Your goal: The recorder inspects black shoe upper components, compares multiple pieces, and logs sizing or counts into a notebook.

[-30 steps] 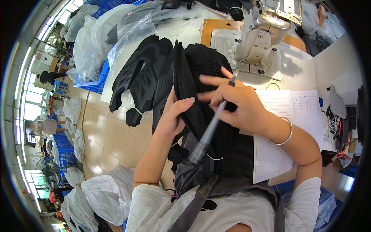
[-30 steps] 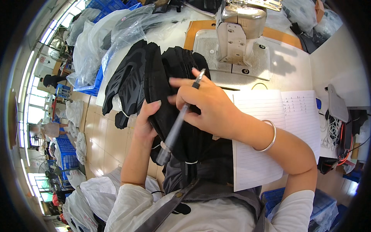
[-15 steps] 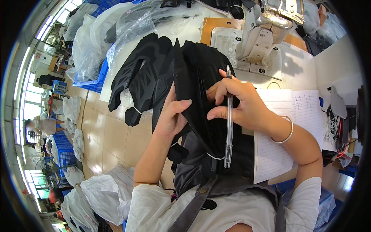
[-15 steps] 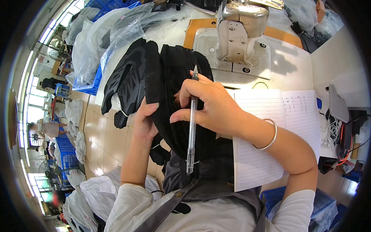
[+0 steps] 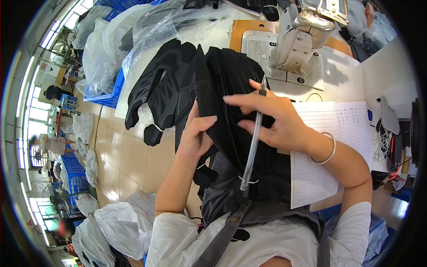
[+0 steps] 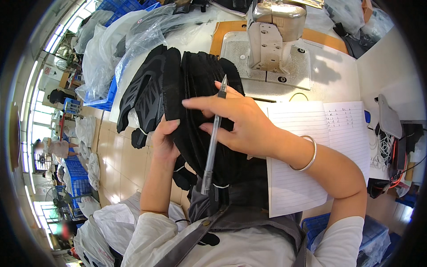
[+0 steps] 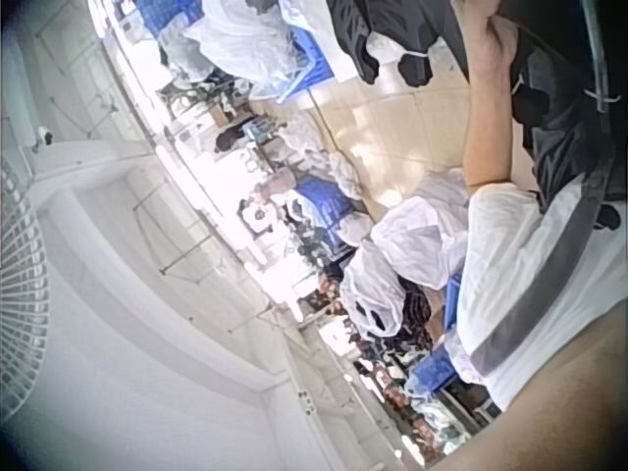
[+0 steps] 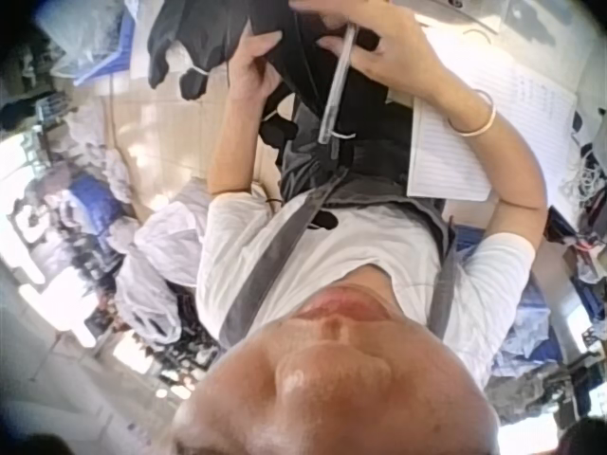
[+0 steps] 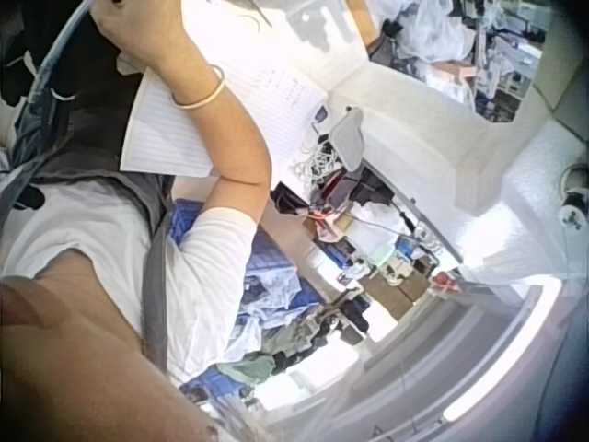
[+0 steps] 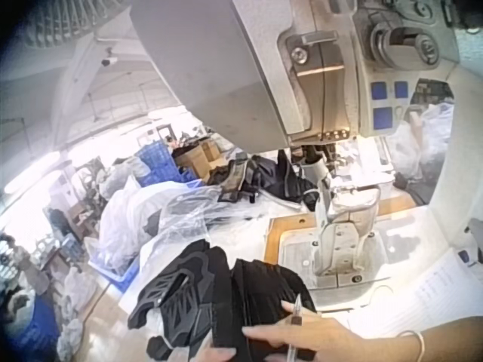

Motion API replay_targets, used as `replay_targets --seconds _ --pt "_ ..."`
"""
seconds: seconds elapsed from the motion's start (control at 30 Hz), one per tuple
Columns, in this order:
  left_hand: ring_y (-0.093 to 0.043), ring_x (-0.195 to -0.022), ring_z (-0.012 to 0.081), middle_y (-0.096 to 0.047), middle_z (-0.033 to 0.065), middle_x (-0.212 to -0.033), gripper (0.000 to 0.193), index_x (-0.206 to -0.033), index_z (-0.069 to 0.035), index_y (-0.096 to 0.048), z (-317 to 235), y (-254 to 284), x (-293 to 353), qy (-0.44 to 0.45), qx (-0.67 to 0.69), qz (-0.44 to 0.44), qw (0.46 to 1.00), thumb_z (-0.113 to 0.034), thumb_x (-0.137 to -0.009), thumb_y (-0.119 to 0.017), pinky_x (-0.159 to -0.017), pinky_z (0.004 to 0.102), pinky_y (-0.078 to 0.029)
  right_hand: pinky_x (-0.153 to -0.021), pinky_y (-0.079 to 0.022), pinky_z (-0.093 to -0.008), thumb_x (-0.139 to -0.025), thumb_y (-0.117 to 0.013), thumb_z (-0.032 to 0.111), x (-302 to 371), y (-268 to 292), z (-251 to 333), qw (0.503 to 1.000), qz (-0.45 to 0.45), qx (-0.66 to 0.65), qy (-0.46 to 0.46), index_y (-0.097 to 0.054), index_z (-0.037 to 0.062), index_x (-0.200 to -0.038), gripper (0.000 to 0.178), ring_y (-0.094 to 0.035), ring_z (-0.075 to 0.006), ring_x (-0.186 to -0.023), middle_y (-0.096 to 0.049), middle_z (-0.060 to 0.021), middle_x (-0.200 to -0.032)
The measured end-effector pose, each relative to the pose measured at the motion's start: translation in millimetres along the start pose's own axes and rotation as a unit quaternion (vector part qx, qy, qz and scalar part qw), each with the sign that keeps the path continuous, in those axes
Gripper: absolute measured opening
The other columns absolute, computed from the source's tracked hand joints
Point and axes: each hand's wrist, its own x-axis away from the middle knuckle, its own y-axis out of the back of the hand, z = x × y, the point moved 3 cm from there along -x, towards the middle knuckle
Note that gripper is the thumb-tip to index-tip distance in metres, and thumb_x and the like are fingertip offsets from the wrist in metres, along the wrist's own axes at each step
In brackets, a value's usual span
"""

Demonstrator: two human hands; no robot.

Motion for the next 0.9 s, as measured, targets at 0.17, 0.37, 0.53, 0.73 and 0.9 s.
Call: replay_targets --seconds 0.17,0.37,0.53,0.73,0.9 --pt "-0.052 -0.117 0.0273 -0.046 0.0181 -0.128 0.068 -0.138 0.001 -0.026 -0.9 -0.6 0.5 -0.005 0.012 -0.007 1.0 0.0 -0.075 -0.051 -0.098 0.0389 -0.045 -0.108 -0.028 -0.0532 -0.07 -0.071 -0.002 1.4 -2.4 -1.3 1.0 -0.017 -0.005 0.026 -0.066 0.01 -0.11 0.042 -0.063 -0.0215 -0.088 -0.067 -0.0061 -0.092" --pt "-0.054 -0.115 0.0272 -0.047 0.0185 -0.128 0.068 -0.138 0.001 -0.025 -1.7 -2.8 0.4 -0.014 0.011 0.01 1.0 0.0 -0.075 -0.052 -0.098 0.0385 -0.046 -0.104 -0.036 -0.0511 -0.07 -0.075 0.006 5.6 -6.0 -4.1 0.995 -0.073 0.02 0.062 -0.064 0.0088 -0.108 0.039 -0.063 -0.0236 -0.079 -0.067 -0.0052 -0.089" --pt "-0.053 -0.116 0.0273 -0.047 0.0184 -0.128 0.071 -0.14 0.0 -0.023 -1.0 -1.3 0.3 -0.009 0.025 0.008 1.0 0.002 -0.075 -0.05 -0.098 0.0382 -0.046 -0.101 -0.04 -0.0491 -0.07 -0.075 0.007 5.5 -5.6 -2.9 0.993 -0.083 0.038 0.076 -0.064 0.0067 -0.106 0.038 -0.064 -0.0226 -0.078 -0.067 -0.0056 -0.091" --pt "-0.052 -0.117 0.0276 -0.047 0.0182 -0.129 0.071 -0.141 -0.001 -0.022 -0.9 -0.5 -0.2 -0.01 0.014 0.011 1.0 0.002 -0.075 -0.05 -0.099 0.0382 -0.045 -0.1 -0.04 -0.049 -0.071 -0.075 0.007 4.7 -5.7 -1.0 0.993 -0.082 0.046 0.076 -0.064 0.0067 -0.106 0.037 -0.064 -0.0223 -0.078 -0.067 -0.0057 -0.09" --pt "-0.052 -0.118 0.0278 -0.046 0.0183 -0.13 0.071 -0.141 -0.001 -0.022 -0.2 -1.2 -1.6 -0.009 0.014 0.009 1.0 0.002 -0.076 -0.05 -0.099 0.0384 -0.044 -0.099 -0.041 -0.0484 -0.07 -0.077 0.01 3.8 -5.0 0.9 0.991 -0.092 0.051 0.077 -0.064 0.0052 -0.1 0.033 -0.062 -0.0225 -0.071 -0.066 -0.0058 -0.087"
